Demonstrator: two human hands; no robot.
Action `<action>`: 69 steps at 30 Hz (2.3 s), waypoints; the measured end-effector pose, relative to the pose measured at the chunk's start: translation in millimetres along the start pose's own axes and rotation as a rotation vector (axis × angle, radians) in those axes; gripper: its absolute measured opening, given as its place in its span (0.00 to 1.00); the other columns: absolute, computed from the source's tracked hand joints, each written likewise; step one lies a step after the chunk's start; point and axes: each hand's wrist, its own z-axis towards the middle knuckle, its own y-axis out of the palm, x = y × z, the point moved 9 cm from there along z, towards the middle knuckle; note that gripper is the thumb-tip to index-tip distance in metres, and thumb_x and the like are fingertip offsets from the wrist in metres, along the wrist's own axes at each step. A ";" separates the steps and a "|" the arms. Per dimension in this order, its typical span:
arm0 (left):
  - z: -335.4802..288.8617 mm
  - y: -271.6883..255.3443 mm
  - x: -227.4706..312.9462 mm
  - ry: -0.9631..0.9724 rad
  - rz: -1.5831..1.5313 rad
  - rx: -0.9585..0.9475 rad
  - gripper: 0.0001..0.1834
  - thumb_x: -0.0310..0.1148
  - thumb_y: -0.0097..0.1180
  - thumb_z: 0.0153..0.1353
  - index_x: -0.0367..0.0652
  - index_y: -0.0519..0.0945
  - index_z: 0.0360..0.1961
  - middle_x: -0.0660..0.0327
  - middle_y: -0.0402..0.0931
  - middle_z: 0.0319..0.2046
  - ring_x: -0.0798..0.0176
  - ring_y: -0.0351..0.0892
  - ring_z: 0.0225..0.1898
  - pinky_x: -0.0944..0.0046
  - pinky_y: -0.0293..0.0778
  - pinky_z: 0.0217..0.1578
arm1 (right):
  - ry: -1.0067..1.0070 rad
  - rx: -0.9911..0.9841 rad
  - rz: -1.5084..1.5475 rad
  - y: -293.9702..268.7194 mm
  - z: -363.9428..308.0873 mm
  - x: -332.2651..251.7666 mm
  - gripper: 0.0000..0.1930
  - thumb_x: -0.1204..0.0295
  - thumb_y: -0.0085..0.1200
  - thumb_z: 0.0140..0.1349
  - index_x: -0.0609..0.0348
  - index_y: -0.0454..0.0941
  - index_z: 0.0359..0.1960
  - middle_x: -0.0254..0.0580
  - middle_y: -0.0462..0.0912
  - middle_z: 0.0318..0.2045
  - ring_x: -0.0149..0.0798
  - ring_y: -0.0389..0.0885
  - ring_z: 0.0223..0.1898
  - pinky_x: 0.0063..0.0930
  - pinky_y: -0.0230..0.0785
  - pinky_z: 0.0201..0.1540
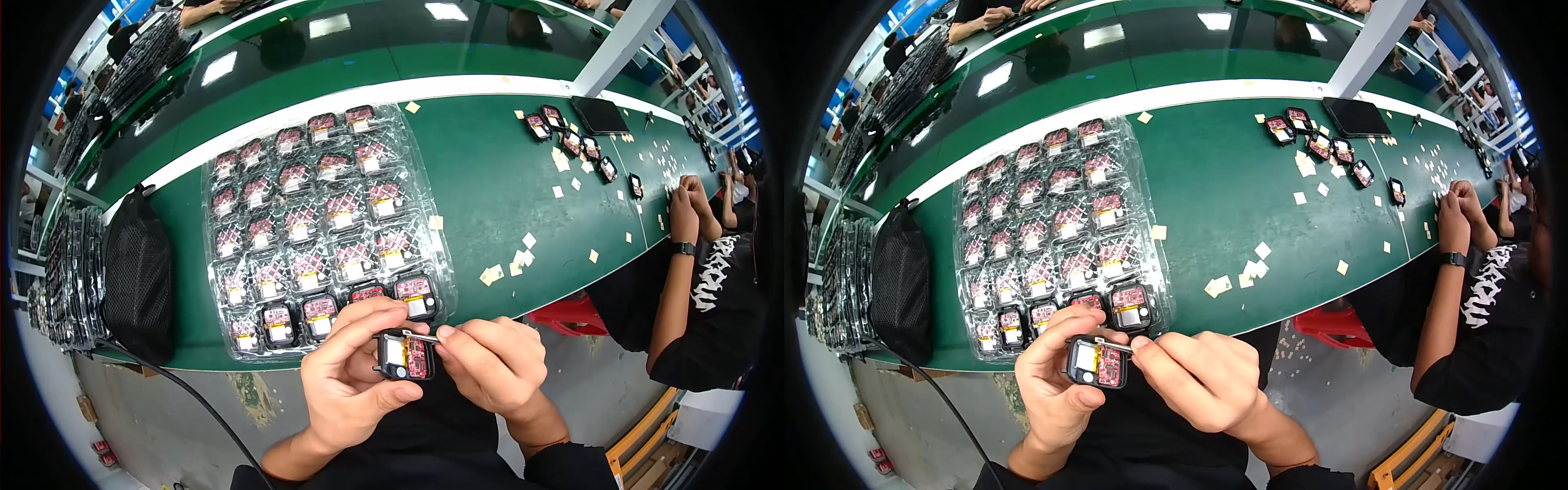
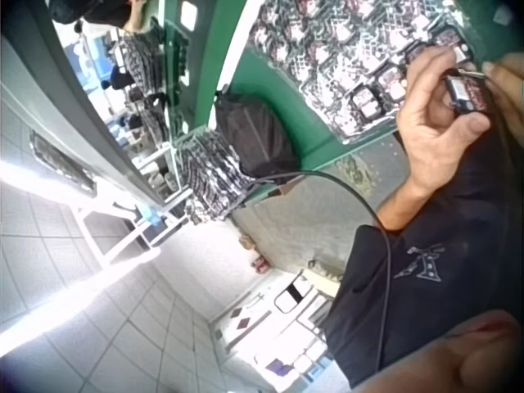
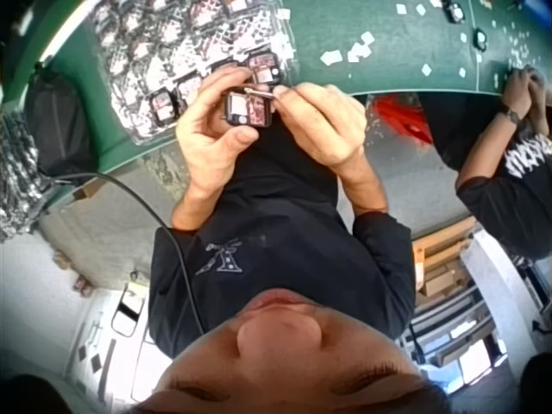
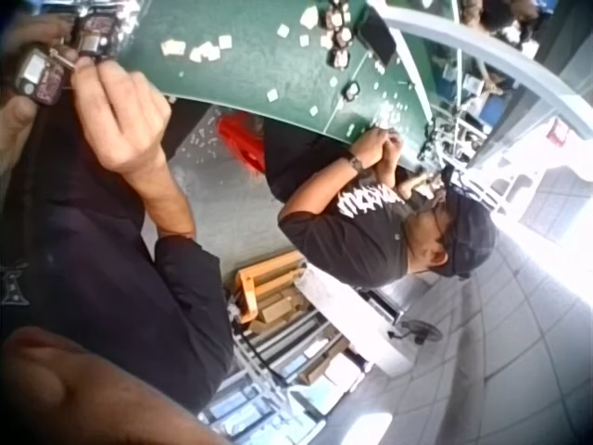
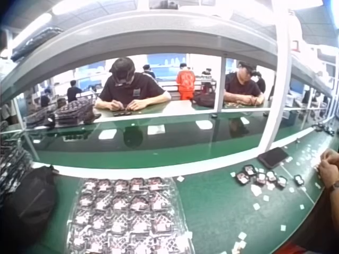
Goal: The recorder uses tweezers and hands to precisely place components and stickers into smartwatch housings on a green industrial workbench.
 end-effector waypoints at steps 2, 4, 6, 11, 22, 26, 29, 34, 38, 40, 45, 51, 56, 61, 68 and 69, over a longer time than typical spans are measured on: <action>0.9 -1.1 0.1 -0.004 -0.003 -0.001 0.36 0.25 0.76 0.53 0.25 0.74 0.62 0.47 0.66 0.62 0.50 0.78 0.59 0.54 0.78 0.60 | 0.132 -0.009 0.157 0.9 1.2 10.6 0.16 0.78 0.73 0.47 0.62 0.87 0.41 0.37 0.82 0.30 0.31 0.77 0.20 0.24 0.68 0.21; 1.5 -0.6 3.7 0.019 0.017 -0.010 0.36 0.24 0.76 0.53 0.25 0.74 0.62 0.46 0.66 0.62 0.51 0.79 0.58 0.55 0.78 0.59 | 0.161 -0.012 0.196 0.9 2.8 12.3 0.16 0.79 0.73 0.47 0.62 0.87 0.40 0.38 0.82 0.30 0.32 0.78 0.21 0.25 0.70 0.21; 1.0 -1.1 3.6 0.016 0.017 -0.017 0.36 0.24 0.76 0.53 0.25 0.74 0.62 0.46 0.66 0.62 0.51 0.79 0.58 0.55 0.79 0.59 | 0.190 -0.016 0.235 1.0 4.2 15.3 0.16 0.79 0.72 0.47 0.61 0.87 0.40 0.38 0.82 0.29 0.33 0.79 0.21 0.26 0.71 0.22; 1.2 -0.3 3.9 0.007 0.026 -0.031 0.36 0.22 0.76 0.53 0.24 0.74 0.62 0.46 0.65 0.63 0.50 0.78 0.59 0.55 0.79 0.60 | 0.203 -0.043 0.226 3.6 4.3 17.5 0.14 0.79 0.72 0.47 0.61 0.87 0.38 0.38 0.82 0.28 0.34 0.80 0.22 0.26 0.72 0.22; -7.1 -9.9 3.6 -0.050 0.078 0.048 0.37 0.18 0.75 0.51 0.23 0.73 0.63 0.46 0.65 0.63 0.49 0.77 0.61 0.54 0.79 0.61 | 0.034 -0.019 0.008 12.7 1.7 -2.5 0.11 0.77 0.69 0.51 0.62 0.87 0.38 0.35 0.80 0.28 0.28 0.74 0.18 0.24 0.66 0.19; -19.2 -19.8 17.4 0.040 0.087 0.068 0.32 0.19 0.77 0.49 0.28 0.78 0.57 0.49 0.69 0.57 0.49 0.79 0.59 0.54 0.80 0.58 | 0.077 -0.059 0.221 17.1 8.1 1.7 0.15 0.78 0.72 0.47 0.61 0.87 0.39 0.35 0.81 0.28 0.32 0.76 0.19 0.26 0.68 0.20; -35.6 -42.6 48.2 0.282 0.456 0.186 0.31 0.26 0.82 0.46 0.34 0.79 0.51 0.51 0.71 0.51 0.49 0.82 0.54 0.56 0.81 0.54 | 0.179 -0.023 0.196 8.7 8.8 14.5 0.13 0.77 0.72 0.49 0.63 0.86 0.38 0.39 0.81 0.28 0.36 0.79 0.22 0.27 0.70 0.22; -64.3 -100.6 75.9 0.369 1.000 0.529 0.29 0.30 0.78 0.52 0.38 0.75 0.51 0.54 0.68 0.52 0.52 0.78 0.56 0.55 0.74 0.60 | 0.304 0.013 0.188 5.1 -2.8 35.3 0.10 0.79 0.70 0.52 0.64 0.86 0.37 0.42 0.82 0.29 0.34 0.78 0.22 0.26 0.69 0.23; -72.8 -118.4 81.3 0.358 1.226 0.627 0.23 0.25 0.75 0.54 0.37 0.76 0.48 0.54 0.69 0.52 0.53 0.77 0.57 0.55 0.72 0.61 | 0.305 0.002 0.190 6.1 0.4 44.7 0.11 0.81 0.69 0.51 0.65 0.86 0.38 0.42 0.82 0.30 0.33 0.78 0.22 0.25 0.69 0.23; -65.4 -115.7 78.4 0.306 1.385 0.595 0.16 0.24 0.74 0.54 0.37 0.79 0.41 0.54 0.72 0.50 0.50 0.78 0.57 0.51 0.71 0.62 | 0.361 -0.010 0.128 -0.1 1.0 49.9 0.11 0.81 0.69 0.52 0.66 0.86 0.38 0.44 0.82 0.32 0.32 0.78 0.22 0.23 0.70 0.23; -52.6 -103.5 79.0 0.267 1.567 0.522 0.09 0.28 0.71 0.54 0.39 0.82 0.32 0.54 0.77 0.47 0.41 0.77 0.57 0.38 0.66 0.66 | 0.373 0.022 -0.018 -14.2 9.3 79.7 0.10 0.87 0.64 0.56 0.68 0.84 0.40 0.46 0.82 0.34 0.37 0.81 0.25 0.27 0.73 0.27; -58.4 -102.6 83.7 0.208 1.633 0.578 0.04 0.23 0.64 0.60 0.36 0.81 0.34 0.53 0.78 0.51 0.37 0.72 0.64 0.40 0.67 0.63 | 0.671 -0.108 -0.553 -49.5 -1.5 166.4 0.15 0.70 0.60 0.68 0.63 0.78 0.53 0.50 0.80 0.43 0.56 0.85 0.34 0.43 0.77 0.38; -55.5 -99.1 83.2 0.158 1.609 0.562 0.04 0.22 0.64 0.61 0.35 0.81 0.34 0.52 0.78 0.52 0.37 0.71 0.65 0.41 0.67 0.63 | 0.936 -0.119 -0.870 -99.4 -23.9 227.5 0.30 0.55 0.60 0.68 0.61 0.72 0.64 0.58 0.74 0.50 0.62 0.85 0.41 0.49 0.78 0.44; -61.7 -97.5 84.1 0.209 1.649 0.575 0.02 0.21 0.60 0.64 0.35 0.80 0.37 0.52 0.76 0.55 0.39 0.68 0.68 0.43 0.64 0.66 | 0.938 -0.074 -0.900 -115.9 -28.3 244.0 0.26 0.51 0.60 0.67 0.56 0.78 0.58 0.55 0.77 0.48 0.61 0.84 0.41 0.50 0.76 0.44; -63.9 -56.9 80.7 0.551 1.379 0.372 0.07 0.29 0.56 0.70 0.37 0.78 0.36 0.51 0.75 0.52 0.34 0.68 0.68 0.39 0.64 0.66 | 0.757 -0.050 -0.691 -87.5 -20.6 193.8 0.16 0.57 0.67 0.61 0.57 0.82 0.39 0.48 0.81 0.35 0.57 0.83 0.34 0.46 0.75 0.36; -62.5 -46.3 76.1 0.569 1.342 0.333 0.11 0.35 0.58 0.70 0.38 0.77 0.35 0.50 0.74 0.51 0.31 0.68 0.66 0.35 0.64 0.65 | 0.757 -0.032 -0.646 -79.8 -20.4 183.2 0.16 0.59 0.69 0.59 0.56 0.82 0.38 0.45 0.81 0.35 0.54 0.84 0.33 0.44 0.75 0.35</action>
